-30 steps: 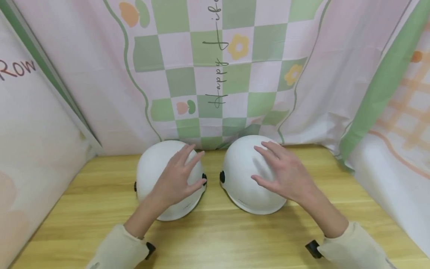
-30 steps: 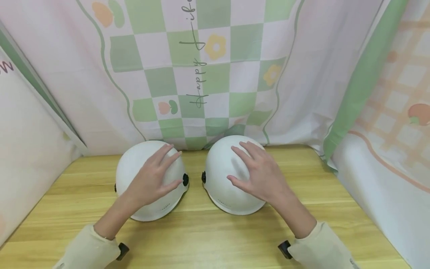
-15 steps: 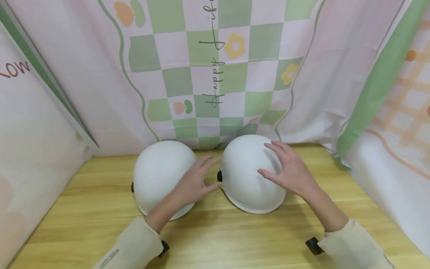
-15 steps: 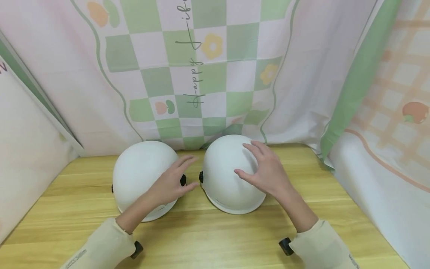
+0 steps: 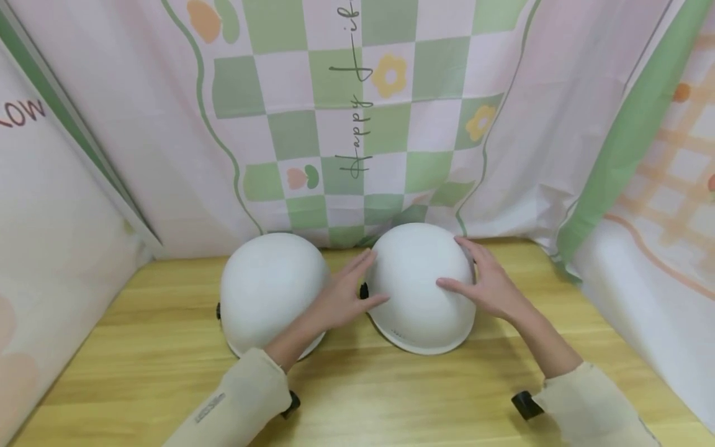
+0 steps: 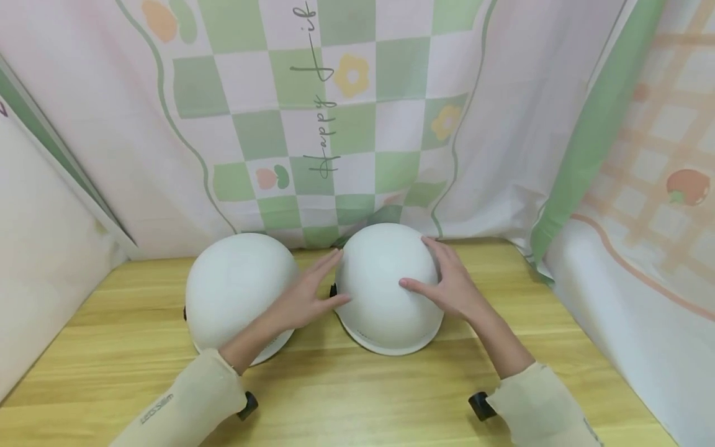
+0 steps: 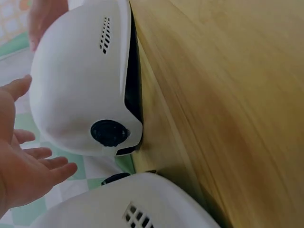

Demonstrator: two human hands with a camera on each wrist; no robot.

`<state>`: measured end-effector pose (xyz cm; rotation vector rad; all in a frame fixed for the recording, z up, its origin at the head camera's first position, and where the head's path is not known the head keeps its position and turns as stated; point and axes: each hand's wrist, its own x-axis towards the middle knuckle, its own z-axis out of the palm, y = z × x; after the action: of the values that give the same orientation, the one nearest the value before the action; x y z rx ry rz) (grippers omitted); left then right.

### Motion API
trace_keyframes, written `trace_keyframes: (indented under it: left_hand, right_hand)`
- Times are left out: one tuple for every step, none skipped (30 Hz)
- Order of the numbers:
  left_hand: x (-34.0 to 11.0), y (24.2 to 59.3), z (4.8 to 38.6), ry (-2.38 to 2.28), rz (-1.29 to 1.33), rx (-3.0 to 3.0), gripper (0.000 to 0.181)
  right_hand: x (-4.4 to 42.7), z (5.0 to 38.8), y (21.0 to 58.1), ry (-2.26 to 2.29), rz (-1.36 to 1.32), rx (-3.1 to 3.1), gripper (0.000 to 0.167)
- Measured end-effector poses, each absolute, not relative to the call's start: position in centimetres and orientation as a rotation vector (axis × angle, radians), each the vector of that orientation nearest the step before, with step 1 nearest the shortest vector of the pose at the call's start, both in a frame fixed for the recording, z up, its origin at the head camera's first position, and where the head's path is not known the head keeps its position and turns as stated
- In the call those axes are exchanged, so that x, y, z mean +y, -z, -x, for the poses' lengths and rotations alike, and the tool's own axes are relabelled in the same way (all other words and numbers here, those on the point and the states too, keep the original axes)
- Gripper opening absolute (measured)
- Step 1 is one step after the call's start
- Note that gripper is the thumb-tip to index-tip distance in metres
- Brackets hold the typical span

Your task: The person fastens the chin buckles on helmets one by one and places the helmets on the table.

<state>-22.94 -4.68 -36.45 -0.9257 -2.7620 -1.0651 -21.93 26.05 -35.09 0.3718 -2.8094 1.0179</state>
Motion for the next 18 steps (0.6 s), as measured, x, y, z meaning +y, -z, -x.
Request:
trace_keyframes:
  left_hand:
    - [-4.5,36.5,23.0,1.071,0.913,-2.777,0.089]
    - [-4.4,36.5,23.0,1.072,0.898,-2.793,0.09]
    - [-4.3,36.5,23.0,1.068,0.887,-2.808,0.091]
    - [-4.1,36.6,23.1,1.061,0.879,-2.817,0.092]
    - [-4.0,36.7,23.1,1.048,0.872,-2.829,0.092]
    - [-3.9,36.8,23.2,1.037,0.865,-2.839,0.093]
    - [-3.8,37.0,23.3,1.022,0.862,-2.848,0.093]
    - [-3.7,37.1,23.4,1.005,0.859,-2.857,0.093]
    - [-3.7,37.2,23.4,0.988,0.857,-2.866,0.093]
    - [-3.7,37.3,23.4,0.971,0.853,-2.875,0.093]
    - [-3.6,37.4,23.4,0.957,0.852,-2.882,0.092]
    - [-3.6,37.5,23.4,0.951,0.849,-2.889,0.092]
    - [-3.6,37.5,23.4,0.947,0.848,-2.893,0.092]
    - [-3.6,37.6,23.4,0.942,0.846,-2.895,0.092]
    - [-3.6,37.6,23.3,0.937,0.845,-2.894,0.092]
    - [-3.6,37.6,23.3,0.931,0.845,-2.893,0.093]
    - [-3.6,37.6,23.3,0.923,0.844,-2.892,0.093]
    - [-3.6,37.6,23.3,0.915,0.841,-2.893,0.093]
  right_hand:
    - [26.2,22.0,35.2,-1.047,-0.369,-2.819,0.101]
    - [26.3,22.1,35.2,-1.089,-0.37,-2.823,0.102]
    - [26.4,22.1,35.3,-1.139,-0.369,-2.825,0.103]
    - [26.5,22.2,35.3,-1.189,-0.366,-2.825,0.103]
    - [26.6,22.3,35.4,-1.232,-0.363,-2.828,0.103]
    - [26.7,22.3,35.4,-1.274,-0.357,-2.831,0.103]
    - [26.8,22.4,35.5,-1.314,-0.351,-2.833,0.102]
    - [26.9,22.4,35.5,-1.354,-0.342,-2.835,0.102]
    - [27.0,22.4,35.5,-1.38,-0.333,-2.84,0.102]
    - [27.1,22.4,35.5,-1.395,-0.324,-2.848,0.102]
    - [27.2,22.3,35.5,-1.403,-0.318,-2.857,0.102]
    - [27.2,22.3,35.4,-1.406,-0.313,-2.862,0.103]
    - [27.3,22.2,35.4,-1.405,-0.311,-2.868,0.103]
    - [27.3,22.2,35.4,-1.404,-0.309,-2.872,0.103]
    - [27.4,22.1,35.3,-1.399,-0.31,-2.875,0.103]
    - [27.4,22.1,35.3,-1.398,-0.309,-2.876,0.103]
    - [27.5,22.1,35.3,-1.397,-0.309,-2.877,0.103]
    - [27.5,22.1,35.3,-1.398,-0.308,-2.876,0.103]
